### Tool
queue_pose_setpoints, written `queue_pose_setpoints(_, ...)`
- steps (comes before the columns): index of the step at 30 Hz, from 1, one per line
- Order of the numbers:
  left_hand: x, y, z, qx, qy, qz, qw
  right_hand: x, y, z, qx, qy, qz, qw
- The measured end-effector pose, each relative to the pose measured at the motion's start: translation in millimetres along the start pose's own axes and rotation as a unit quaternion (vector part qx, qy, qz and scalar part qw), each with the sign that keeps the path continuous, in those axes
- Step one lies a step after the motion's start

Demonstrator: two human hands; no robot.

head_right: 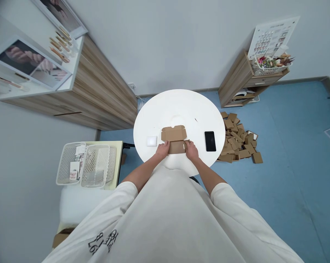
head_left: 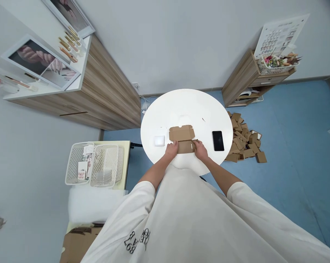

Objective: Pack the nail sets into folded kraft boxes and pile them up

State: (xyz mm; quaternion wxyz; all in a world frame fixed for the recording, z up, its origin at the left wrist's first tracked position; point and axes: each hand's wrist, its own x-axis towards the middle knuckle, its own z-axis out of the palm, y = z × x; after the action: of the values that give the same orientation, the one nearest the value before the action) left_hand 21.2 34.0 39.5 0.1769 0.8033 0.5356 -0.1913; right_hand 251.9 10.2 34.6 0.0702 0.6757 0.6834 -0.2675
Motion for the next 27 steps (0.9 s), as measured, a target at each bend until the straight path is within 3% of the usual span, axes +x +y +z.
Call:
queue_pose_setpoints(9, 2.8, -2.7, 6.3, 0.012, 0.014, 0.005, 1.0, -8.1, -30.7, -4.4, 0.038, 0.026, -0.028, 0.999)
queue_pose_setpoints(14, 1.5, -5.3, 8.4, -0.001, 0.03, 0.006, 1.0, -15.3, -26.9, 5.1, 0.064, 0.025, -0.052, 0.996)
queue_pose_setpoints(22, 3.2, -7.4, 12.6, -0.034, 0.032, 0.006, 0.999, -18.6, -32.3, 0.9, -0.13, -0.03, -0.091, 0.987)
queue_pose_setpoints(27, 2.4, -7.6, 11.8, -0.031, 0.029, 0.005, 0.999, -15.9, -45.5, -2.0, -0.173, -0.045, -0.09, 0.98)
